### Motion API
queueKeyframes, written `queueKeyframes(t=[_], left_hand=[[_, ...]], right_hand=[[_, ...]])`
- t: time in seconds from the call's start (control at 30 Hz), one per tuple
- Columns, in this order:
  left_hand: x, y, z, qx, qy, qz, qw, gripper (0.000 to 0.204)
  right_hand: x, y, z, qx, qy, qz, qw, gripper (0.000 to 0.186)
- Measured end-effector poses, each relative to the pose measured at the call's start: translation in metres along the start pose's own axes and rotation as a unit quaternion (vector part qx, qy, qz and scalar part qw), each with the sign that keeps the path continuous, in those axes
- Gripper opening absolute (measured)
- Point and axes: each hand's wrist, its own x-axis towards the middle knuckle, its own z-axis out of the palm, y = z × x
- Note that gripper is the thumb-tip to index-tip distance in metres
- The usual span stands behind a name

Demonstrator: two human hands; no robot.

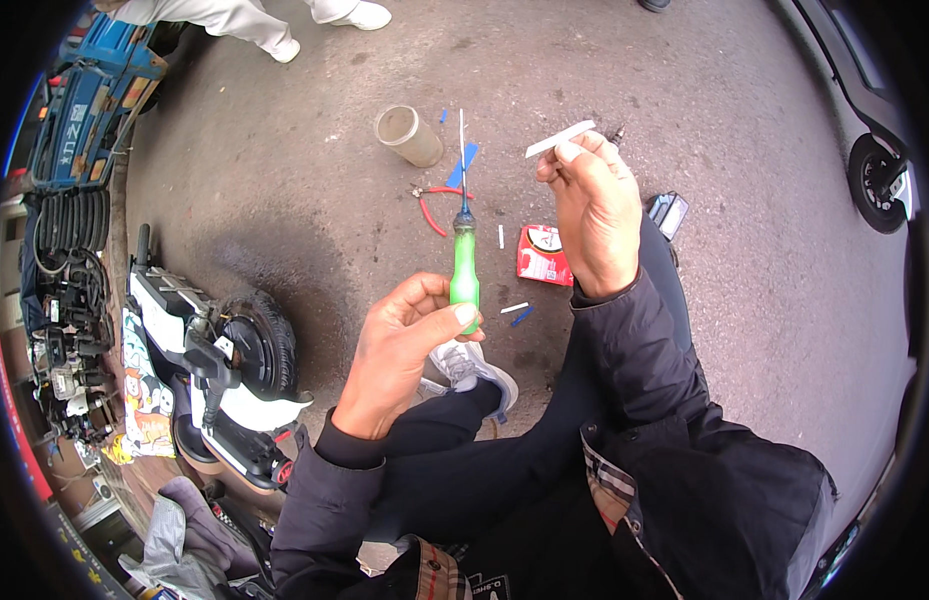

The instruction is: The person prepares a small plastic strip by applying a substance from a container using a screwdriver, then inserts the strip into the scooter tire tread and secures it with pliers.

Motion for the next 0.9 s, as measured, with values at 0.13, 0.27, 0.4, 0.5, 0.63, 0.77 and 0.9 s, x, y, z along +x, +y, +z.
queueKeyframes(t=[0.13, 0.27, 0.4, 0.5, 0.63, 0.77, 0.9], left_hand=[[0.001, 0.002, 0.002, -0.051, -0.006, 0.013, 0.999, 0.026], [0.002, 0.006, 0.002, -0.108, -0.025, 0.018, 0.994, 0.032], [0.002, 0.006, 0.002, -0.068, -0.027, -0.005, 0.997, 0.03], [0.003, 0.005, 0.004, -0.067, -0.027, -0.011, 0.997, 0.026], [0.003, 0.002, 0.006, -0.055, -0.029, -0.019, 0.998, 0.025], [0.001, 0.002, 0.009, -0.032, -0.026, -0.022, 0.999, 0.025], [0.001, 0.002, 0.011, -0.023, -0.033, -0.015, 0.999, 0.024]], right_hand=[[-0.008, 0.005, 0.007, -0.01, -0.014, 0.033, 0.999, 0.014], [-0.014, 0.007, 0.013, 0.018, -0.042, 0.051, 0.998, 0.012], [-0.02, 0.007, 0.018, 0.012, -0.04, 0.065, 0.997, 0.012], [-0.023, 0.01, 0.025, 0.024, -0.058, 0.059, 0.996, 0.011], [-0.033, 0.015, 0.033, -0.008, -0.054, 0.069, 0.996, 0.012], [-0.037, 0.019, 0.036, -0.024, -0.052, 0.08, 0.995, 0.012], [-0.036, 0.023, 0.035, -0.052, -0.059, 0.084, 0.993, 0.011]])
